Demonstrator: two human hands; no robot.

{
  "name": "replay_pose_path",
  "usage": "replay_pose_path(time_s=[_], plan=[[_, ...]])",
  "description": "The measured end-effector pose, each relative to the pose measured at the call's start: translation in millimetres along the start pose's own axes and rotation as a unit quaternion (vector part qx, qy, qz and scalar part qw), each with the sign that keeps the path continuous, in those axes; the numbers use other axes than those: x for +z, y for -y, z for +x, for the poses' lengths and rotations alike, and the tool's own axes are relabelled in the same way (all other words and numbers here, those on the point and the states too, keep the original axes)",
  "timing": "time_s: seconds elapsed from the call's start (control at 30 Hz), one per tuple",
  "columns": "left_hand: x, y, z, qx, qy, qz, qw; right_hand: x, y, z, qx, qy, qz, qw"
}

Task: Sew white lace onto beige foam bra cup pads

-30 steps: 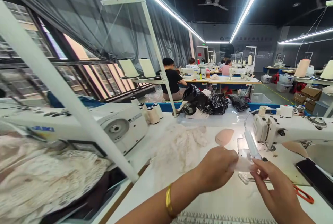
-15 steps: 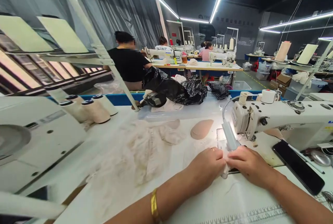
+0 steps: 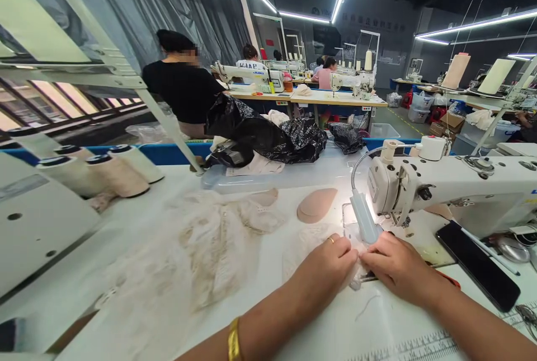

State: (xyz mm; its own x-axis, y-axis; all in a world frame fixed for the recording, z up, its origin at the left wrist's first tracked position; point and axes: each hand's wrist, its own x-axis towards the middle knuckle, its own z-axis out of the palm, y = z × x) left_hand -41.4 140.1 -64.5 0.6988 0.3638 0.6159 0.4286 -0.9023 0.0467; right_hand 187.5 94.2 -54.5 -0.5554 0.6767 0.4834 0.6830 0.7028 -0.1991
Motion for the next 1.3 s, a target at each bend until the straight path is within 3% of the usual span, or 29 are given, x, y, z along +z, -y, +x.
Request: replay_pose_path(time_s=[0.23,0.43,0.57,0.7,0.87,1.0,1.3], plan=[[1.0,-3,1,-0.030,0.042,0.008,0.999,7,-4,2,0.009,-0.051,-0.051,0.997],[-6.8,-8,10,0.033,0.049,0.027,0.998,11,-6,1,0.009,-0.058,-0.061,0.996],[-7.2,-8,10,0.034,0.045,0.036,0.998,11,-5,1,0.014,-0.052,-0.070,0.996],[-1.4,1,11,0.045,0.031,0.020,0.998,9,-5,-1,0.018,-0.046,-0.079,0.996],[6.4,22,22,0.068,0.076,-0.051,0.993,7,-7,-4,0.045,-0.017,-0.083,0.995],[9.6,35,29,0.093,0.079,-0.081,0.989,8,-10,-5,0.069,-0.006,-0.087,0.994],[12.0,35,30,0.087,0.051,-0.104,0.989,12,-11,-7,0.075,-0.001,-0.089,0.993]])
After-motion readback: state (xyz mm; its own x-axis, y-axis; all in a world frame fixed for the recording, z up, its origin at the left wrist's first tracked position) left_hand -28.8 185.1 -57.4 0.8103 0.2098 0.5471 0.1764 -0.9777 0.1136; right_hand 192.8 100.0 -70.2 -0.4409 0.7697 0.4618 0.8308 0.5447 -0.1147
